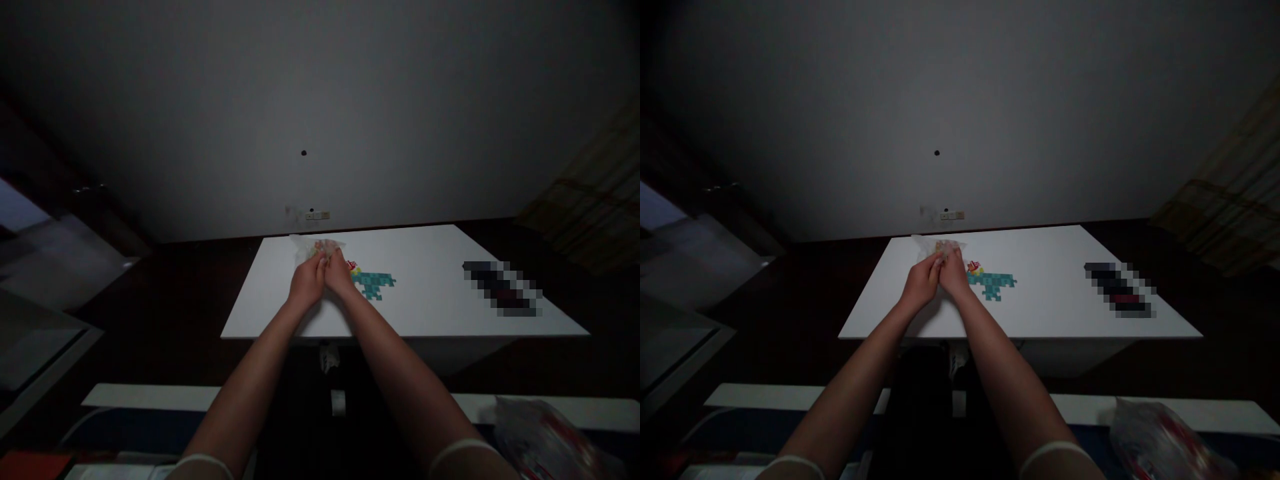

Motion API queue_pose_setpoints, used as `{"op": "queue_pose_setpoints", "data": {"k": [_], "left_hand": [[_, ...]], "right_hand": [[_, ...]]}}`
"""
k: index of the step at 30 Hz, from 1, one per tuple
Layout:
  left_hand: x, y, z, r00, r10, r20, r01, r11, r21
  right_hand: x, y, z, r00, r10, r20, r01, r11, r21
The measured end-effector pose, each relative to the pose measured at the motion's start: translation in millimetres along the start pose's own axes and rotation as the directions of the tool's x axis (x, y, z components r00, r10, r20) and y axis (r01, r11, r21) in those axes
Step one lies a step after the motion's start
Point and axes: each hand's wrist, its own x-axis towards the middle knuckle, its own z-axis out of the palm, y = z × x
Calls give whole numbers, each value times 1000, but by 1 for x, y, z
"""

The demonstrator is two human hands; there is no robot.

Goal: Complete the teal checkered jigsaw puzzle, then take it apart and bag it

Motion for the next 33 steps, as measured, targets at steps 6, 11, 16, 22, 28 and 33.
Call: {"op": "queue_pose_setpoints", "data": {"k": [6, 11, 16, 22, 28, 33], "left_hand": [[26, -18, -7, 965, -253, -73, 217, 920, -326], [42, -30, -28, 904, -392, -170, 291, 856, -427], [50, -37, -51, 874, -409, -262, 271, 858, -436], [44, -42, -47, 876, -434, -213, 282, 817, -503], [44, -40, -55, 904, -372, -211, 264, 873, -409], [28, -38, -63, 976, -204, -77, 195, 974, -113]], "right_hand": [[55, -16, -2, 944, 212, 254, -165, 967, -194], [59, -10, -24, 923, 23, 384, -14, 1000, -25], [39, 32, -74, 976, 30, 217, -5, 993, -115], [12, 63, -90, 950, 14, 310, 133, 884, -448], [14, 66, -89, 927, 35, 374, 189, 817, -545], [26, 56, -97, 935, 52, 350, 159, 821, -549]]}}
